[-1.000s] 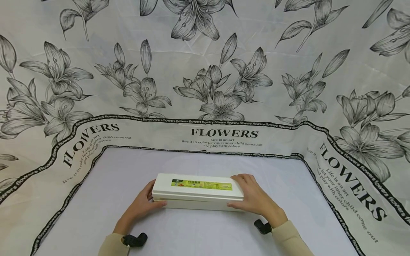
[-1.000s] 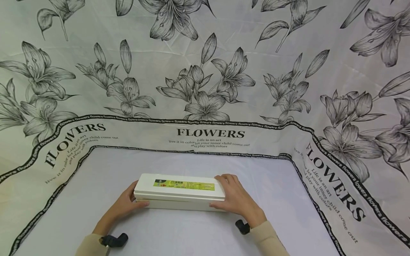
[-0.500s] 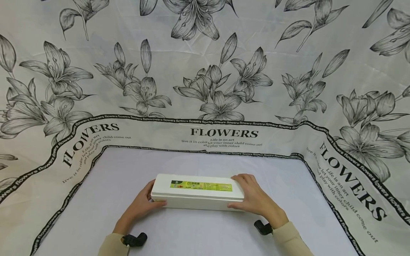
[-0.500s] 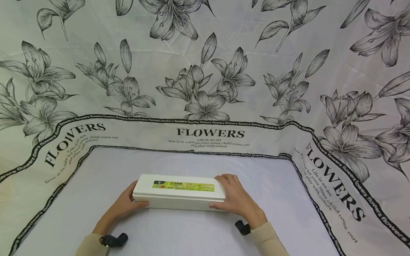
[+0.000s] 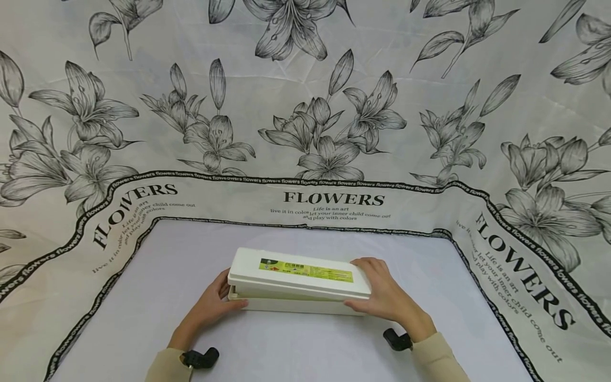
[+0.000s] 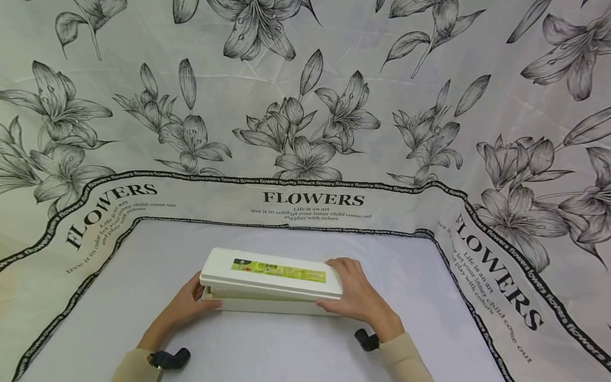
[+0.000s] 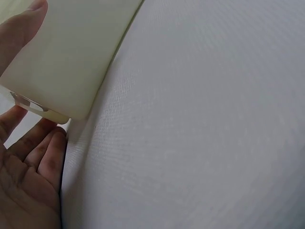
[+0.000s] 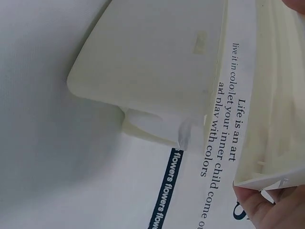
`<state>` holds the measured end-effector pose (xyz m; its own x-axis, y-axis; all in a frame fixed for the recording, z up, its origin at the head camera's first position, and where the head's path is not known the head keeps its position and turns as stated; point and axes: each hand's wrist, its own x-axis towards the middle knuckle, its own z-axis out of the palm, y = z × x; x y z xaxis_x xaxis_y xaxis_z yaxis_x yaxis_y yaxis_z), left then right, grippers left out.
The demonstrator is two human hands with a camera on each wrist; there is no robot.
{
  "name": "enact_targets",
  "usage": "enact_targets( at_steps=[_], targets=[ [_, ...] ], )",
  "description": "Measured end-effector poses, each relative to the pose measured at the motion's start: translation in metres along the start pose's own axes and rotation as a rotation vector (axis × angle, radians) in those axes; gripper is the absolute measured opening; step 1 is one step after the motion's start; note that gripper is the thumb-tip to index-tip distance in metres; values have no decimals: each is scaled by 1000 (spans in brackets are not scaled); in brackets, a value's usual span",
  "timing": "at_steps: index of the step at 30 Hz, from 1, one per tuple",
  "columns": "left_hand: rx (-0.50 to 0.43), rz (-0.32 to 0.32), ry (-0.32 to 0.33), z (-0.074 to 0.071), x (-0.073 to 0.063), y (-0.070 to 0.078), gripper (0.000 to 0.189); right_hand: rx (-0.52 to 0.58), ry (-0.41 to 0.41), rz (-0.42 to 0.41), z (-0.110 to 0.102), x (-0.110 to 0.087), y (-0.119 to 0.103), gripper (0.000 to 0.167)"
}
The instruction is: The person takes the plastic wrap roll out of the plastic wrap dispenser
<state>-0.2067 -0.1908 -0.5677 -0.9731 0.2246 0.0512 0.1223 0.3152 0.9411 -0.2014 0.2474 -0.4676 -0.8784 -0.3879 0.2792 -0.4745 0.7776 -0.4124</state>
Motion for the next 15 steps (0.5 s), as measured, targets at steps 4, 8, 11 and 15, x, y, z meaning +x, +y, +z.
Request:
enact_targets(
  at_steps=[4, 8, 11, 15],
  targets=[
    [4, 7, 3, 0, 1, -2, 94, -11, 10, 13, -3, -2, 3, 86],
    [17, 20, 4, 0, 0, -1, 93, -23, 17, 24, -7, -6, 6, 85],
    [10, 25, 9, 0, -1, 0, 93, -20, 37, 34, -9, -8, 10, 85],
    [5, 16, 6, -1, -1, 2, 93, -23, 69, 50, -10, -11, 17, 85]
  ],
)
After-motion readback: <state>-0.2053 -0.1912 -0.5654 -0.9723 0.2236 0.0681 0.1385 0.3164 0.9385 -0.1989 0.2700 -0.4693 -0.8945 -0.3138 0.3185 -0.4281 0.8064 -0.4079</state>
